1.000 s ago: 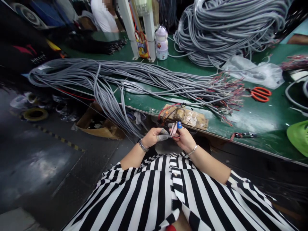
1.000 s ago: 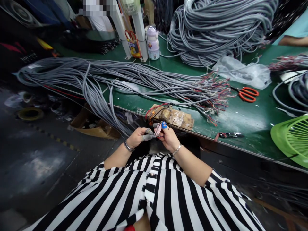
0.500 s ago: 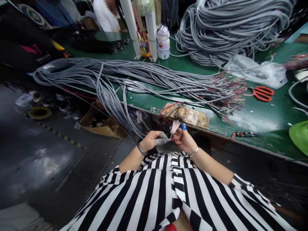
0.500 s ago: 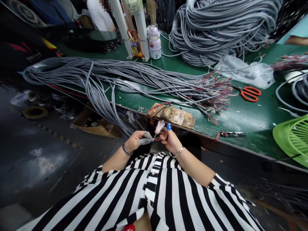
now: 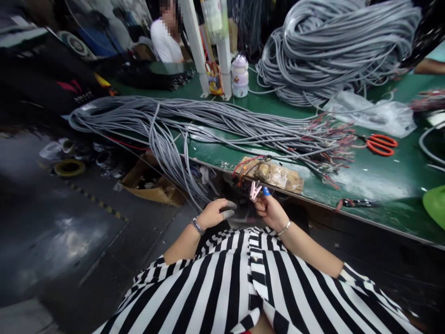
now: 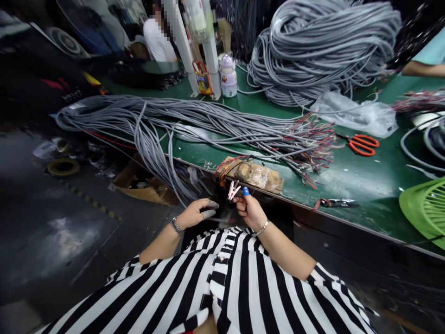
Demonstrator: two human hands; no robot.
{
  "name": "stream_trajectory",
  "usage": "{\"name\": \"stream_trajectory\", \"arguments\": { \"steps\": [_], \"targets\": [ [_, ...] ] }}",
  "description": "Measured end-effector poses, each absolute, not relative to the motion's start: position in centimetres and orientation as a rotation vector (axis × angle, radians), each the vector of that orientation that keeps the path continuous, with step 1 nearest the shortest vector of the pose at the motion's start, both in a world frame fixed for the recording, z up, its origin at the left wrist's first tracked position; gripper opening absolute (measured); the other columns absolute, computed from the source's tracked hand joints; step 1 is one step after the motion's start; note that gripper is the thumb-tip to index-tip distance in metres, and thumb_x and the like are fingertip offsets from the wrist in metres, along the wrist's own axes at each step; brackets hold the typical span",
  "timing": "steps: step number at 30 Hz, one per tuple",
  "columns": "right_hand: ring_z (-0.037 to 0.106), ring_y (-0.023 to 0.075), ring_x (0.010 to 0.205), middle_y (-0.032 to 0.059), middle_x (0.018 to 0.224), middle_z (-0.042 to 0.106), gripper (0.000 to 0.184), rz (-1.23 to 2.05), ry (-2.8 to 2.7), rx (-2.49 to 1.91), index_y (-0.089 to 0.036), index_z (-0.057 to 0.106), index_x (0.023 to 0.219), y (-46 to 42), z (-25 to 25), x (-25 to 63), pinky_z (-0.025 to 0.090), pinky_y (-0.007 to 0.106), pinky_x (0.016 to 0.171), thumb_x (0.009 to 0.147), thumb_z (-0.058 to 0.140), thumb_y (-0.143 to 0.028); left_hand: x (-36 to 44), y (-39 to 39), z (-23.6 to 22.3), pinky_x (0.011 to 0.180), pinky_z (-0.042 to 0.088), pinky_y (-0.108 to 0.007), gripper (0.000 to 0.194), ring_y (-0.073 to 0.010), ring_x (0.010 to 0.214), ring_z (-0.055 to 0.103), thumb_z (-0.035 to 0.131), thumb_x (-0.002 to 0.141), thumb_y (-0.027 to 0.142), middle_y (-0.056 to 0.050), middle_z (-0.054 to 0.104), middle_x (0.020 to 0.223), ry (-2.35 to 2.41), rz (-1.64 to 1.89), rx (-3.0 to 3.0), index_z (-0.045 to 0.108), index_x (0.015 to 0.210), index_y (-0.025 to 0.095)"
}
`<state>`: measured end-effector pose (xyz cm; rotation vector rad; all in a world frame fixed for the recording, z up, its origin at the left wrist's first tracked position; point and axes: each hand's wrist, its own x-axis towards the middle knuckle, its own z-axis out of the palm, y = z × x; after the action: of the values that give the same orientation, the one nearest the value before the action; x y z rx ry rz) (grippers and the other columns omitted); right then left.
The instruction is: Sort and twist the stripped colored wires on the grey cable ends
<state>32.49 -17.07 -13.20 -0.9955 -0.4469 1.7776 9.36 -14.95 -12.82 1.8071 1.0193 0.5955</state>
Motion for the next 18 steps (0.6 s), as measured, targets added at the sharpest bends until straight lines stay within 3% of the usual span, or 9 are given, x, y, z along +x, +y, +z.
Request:
{"name": "stream_trajectory", "arguments": {
  "steps": [5, 9, 14, 18],
  "targets": [
    [0.019, 0.0024, 0.041, -0.0005, 0.064, 0.055, 0.053, 1.733, -0.48, -0.997, -0.017, 0.055, 0.073, -17.1, -13.5, 32.5, 0.005, 0.018, 0.036, 0.064, 0.072, -0.066, 10.6, -10.9, -8.8, 0.083, 0.053, -0.03, 0.026, -0.0175, 0.087, 0.067, 0.061, 0.084, 0.029, -0.008, 0.072, 0.098, 1.065, 0.808, 2.023, 0.07, 0.103, 0.016],
    [0.017, 0.002, 0.041, -0.0026, 0.058, 0.05, 0.052, 1.736, -0.521, -1.016, -0.016, 0.054, 0.07, -17.3, -13.3, 32.5, 0.005, 0.018, 0.036, 0.063, 0.074, -0.064, 13.4, -5.7, -5.3, 0.094, 0.048, -0.033, 0.027, -0.02, 0.101, 0.063, 0.055, 0.084, 0.018, -0.009, 0.07, 0.108, 0.983, 0.89, 2.41, 0.069, 0.107, 0.015],
    [0.017, 0.0017, 0.041, -0.0035, 0.057, 0.05, 0.05, 1.732, -0.493, -1.042, -0.016, 0.054, 0.071, -17.7, -13.0, 32.7, 0.003, 0.018, 0.037, 0.062, 0.077, -0.059, 17.8, 0.6, -3.8, 0.101, 0.04, -0.036, 0.042, -0.0233, 0.115, 0.057, 0.052, 0.076, 0.008, -0.011, 0.065, 0.122, 1.074, 0.449, 2.817, 0.064, 0.116, 0.014],
    [0.021, 0.0012, 0.04, -0.0008, 0.064, 0.057, 0.046, 1.703, -0.522, -1.075, -0.016, 0.053, 0.072, -18.1, -13.0, 33.1, 0.004, 0.018, 0.038, 0.063, 0.077, -0.054, 19.8, 3.1, -3.5, 0.098, 0.036, -0.042, 0.035, -0.026, 0.102, 0.062, 0.053, 0.075, 0.009, -0.015, 0.068, 0.103, 1.184, 0.067, 3.004, 0.067, 0.106, 0.013]
  ]
}}
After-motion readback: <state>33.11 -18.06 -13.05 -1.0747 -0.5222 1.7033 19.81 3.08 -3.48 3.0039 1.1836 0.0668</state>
